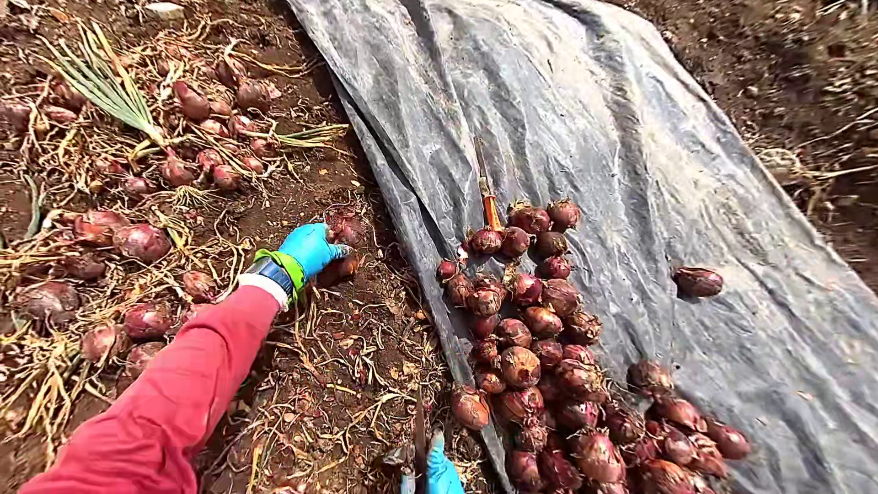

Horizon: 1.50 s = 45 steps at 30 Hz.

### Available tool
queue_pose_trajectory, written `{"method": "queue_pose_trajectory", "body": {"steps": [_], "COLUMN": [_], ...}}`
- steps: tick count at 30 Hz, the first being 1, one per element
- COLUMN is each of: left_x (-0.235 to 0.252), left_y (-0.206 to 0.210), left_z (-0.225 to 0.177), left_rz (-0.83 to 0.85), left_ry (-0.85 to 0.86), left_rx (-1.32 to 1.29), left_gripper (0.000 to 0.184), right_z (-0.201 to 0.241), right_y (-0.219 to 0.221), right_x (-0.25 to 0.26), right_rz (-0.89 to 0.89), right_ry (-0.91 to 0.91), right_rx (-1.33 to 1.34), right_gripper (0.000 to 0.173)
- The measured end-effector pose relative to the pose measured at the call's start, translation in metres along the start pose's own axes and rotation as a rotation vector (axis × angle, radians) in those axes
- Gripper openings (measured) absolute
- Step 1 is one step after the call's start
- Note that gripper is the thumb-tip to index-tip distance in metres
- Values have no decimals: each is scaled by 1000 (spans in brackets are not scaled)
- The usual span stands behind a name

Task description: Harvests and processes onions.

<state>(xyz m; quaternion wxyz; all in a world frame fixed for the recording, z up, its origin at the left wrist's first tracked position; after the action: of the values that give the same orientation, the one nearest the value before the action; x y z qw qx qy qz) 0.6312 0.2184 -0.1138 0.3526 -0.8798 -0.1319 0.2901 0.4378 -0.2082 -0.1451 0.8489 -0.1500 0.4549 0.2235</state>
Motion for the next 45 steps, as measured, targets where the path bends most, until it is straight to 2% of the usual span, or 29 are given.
{"method": "queue_pose_trajectory", "body": {"steps": [2, 4, 6, 8, 10, 13, 14, 15, 18, 19, 21, 23, 24, 26, 27, 28, 29, 30, 32, 33, 35, 37, 39, 40, 41, 42, 44, 45], "left_x": [-60, -129, -186, -219, -222, -215, -219, -228, -260, -261, -239, -211, -211, -244, -267, -290, -312, -334, -386, -403, -398, -367, -319, -293, -266, -240, -201, -190], "left_y": [1, 15, 42, 56, 48, 30, 27, 29, 59, 66, 52, 12, -11, -49, -57, -55, -45, -29, 4, 8, -3, -28, -48, -52, -51, -47, -34, -29], "left_z": [-4, -7, -10, -12, -2, 8, -3, -23, -92, -107, -118, -99, -83, -44, -18, 17, 55, 97, 166, 180, 185, 156, 131, 124, 123, 127, 142, 149], "left_rz": [63, 199, 441, 651, 623, 312, 280, 337, 701, 714, 519, 217, 85, -95, -125, -86, 34, 247, 714, 798, 711, 323, -99, -214, -247, -237, -195, -183], "left_ry": [82, 173, 225, 192, 128, 76, 91, 123, 302, 347, 321, 246, 224, 230, 207, 129, 1, -159, -400, -473, -491, -468, -265, -153, -91, -102, -227, -276], "left_rx": [-109, -144, -81, -27, 68, 9, -16, 20, 320, 363, 380, 312, 227, 56, 11, 32, 114, 284, 571, 596, 486, 278, 166, 125, 102, 102, 96, 84], "left_gripper": [42, 39, 52, 65, 65, 52, 47, 41, 27, 22, 18, 16, 16, 9, 7, 10, 18, 35, 64, 71, 72, 48, 25, 20, 18, 21, 21, 22], "right_z": [20, 48, 81, 104, 103, 87, 81, 74, 82, 93, 118, 136, 140, 134, 124, 110, 88, 61, 4, -14, -28, -16, 27, 57, 88, 120, 176, 196], "right_y": [17, 34, 46, 46, 42, 26, 22, 19, 7, -3, -31, -66, -84, -109, -112, -105, -97, -90, -81, -78, -75, -72, -70, -71, -76, -83, -105, -119], "right_x": [17, 26, 24, 18, 19, 15, 15, 13, -7, -15, -22, -28, -32, -37, -40, -45, -44, -37, -17, -5, 13, 13, 9, 7, 4, 0, 0, 2], "right_rz": [102, 196, 230, 175, 182, 202, 199, 227, 294, 251, 104, -89, -168, -279, -308, -273, -216, -180, -176, -211, -245, -209, -249, -291, -339, -397, -586, -701], "right_ry": [-87, -243, -401, -491, -408, -348, -342, -343, -462, -494, -557, -614, -621, -510, -363, -207, -97, -48, -1, 10, 2, -13, -54, -62, -57, -54, -89, -112], "right_rx": [33, 82, 81, -98, -237, -243, -273, -353, -524, -480, -267, -65, -109, -529, -851, -1153, -1392, -1555, -1651, -1653, -1649, -1639, -1584, -1549, -1499, -1424, -1227, -1110], "right_gripper": [81, 81, 84, 86, 82, 83, 84, 86, 84, 80, 84, 81, 79, 72, 77, 86, 94, 97, 105, 109, 110, 109, 110, 112, 110, 103, 87, 85]}}
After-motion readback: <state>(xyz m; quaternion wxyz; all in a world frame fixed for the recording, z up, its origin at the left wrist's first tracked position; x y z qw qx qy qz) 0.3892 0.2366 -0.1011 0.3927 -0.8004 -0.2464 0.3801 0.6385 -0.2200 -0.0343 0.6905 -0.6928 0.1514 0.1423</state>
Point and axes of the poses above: each hand's wrist, its own x-axis towards the middle knuckle, its own y-axis out of the palm, z = x × y, the point moved 5 cm from there along x, towards the middle knuckle, and after that the axes turned 12 degrees about -x, right-handed, at the moved point
